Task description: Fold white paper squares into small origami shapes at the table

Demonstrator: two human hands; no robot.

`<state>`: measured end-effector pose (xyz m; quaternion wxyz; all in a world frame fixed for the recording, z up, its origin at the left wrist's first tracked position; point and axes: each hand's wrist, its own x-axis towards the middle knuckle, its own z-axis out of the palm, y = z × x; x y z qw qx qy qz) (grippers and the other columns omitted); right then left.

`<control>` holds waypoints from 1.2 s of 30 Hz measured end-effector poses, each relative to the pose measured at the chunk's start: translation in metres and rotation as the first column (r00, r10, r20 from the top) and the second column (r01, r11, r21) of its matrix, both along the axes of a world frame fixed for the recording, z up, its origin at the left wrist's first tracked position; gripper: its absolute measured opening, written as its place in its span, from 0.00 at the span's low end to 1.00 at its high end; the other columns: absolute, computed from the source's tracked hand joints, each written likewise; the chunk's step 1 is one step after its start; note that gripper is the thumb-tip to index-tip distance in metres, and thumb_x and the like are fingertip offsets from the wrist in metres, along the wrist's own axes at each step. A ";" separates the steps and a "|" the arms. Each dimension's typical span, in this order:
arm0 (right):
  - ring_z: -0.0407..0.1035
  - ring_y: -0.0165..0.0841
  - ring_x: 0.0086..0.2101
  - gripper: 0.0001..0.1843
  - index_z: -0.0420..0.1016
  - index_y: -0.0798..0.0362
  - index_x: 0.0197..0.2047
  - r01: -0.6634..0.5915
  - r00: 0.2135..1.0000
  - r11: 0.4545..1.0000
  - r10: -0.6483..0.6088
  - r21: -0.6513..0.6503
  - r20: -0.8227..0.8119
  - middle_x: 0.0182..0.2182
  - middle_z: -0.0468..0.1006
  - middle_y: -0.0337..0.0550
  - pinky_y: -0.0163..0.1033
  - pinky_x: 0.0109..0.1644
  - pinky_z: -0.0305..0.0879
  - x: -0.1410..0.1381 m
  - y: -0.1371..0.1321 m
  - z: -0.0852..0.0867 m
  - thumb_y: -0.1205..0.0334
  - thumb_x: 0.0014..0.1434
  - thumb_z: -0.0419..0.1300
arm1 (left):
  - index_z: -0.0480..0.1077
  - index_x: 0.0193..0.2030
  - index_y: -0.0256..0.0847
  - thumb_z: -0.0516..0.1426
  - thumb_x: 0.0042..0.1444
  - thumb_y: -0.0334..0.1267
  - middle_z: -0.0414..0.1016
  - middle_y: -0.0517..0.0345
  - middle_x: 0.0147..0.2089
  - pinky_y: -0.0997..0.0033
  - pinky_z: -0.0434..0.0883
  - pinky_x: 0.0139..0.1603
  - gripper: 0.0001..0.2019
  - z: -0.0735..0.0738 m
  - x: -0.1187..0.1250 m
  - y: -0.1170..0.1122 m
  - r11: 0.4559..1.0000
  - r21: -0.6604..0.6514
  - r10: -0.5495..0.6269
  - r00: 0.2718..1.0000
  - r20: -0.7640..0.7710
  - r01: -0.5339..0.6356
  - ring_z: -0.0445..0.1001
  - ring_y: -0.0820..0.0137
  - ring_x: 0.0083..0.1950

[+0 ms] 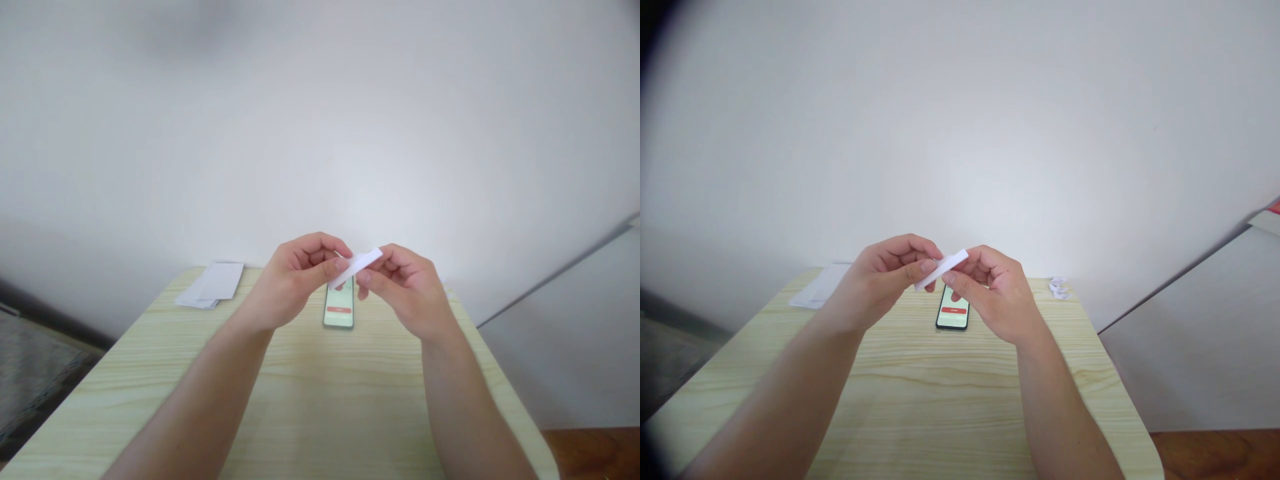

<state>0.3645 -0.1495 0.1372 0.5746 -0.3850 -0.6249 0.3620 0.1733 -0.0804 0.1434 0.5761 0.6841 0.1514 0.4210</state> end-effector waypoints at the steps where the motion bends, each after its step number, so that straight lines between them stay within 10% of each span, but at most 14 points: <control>1: 0.75 0.33 0.32 0.08 0.78 0.51 0.42 0.003 1.000 1.000 -0.003 0.001 0.003 0.31 0.80 0.39 0.42 0.37 0.71 0.000 0.000 0.000 0.58 0.62 0.70 | 0.75 0.44 0.37 0.62 0.65 0.37 0.75 0.58 0.31 0.75 0.70 0.36 0.06 0.000 0.000 0.000 1.000 -0.001 -0.001 1.000 0.004 0.001 0.72 0.75 0.33; 36: 0.77 0.34 0.31 0.03 0.79 0.52 0.38 0.033 0.999 0.999 -0.034 -0.037 -0.031 0.30 0.83 0.40 0.42 0.38 0.75 -0.002 -0.003 0.006 0.65 0.60 0.69 | 0.74 0.43 0.38 0.66 0.60 0.39 0.77 0.57 0.31 0.72 0.71 0.34 0.09 -0.002 0.004 -0.008 0.997 -0.049 0.056 0.998 0.043 -0.053 0.74 0.72 0.32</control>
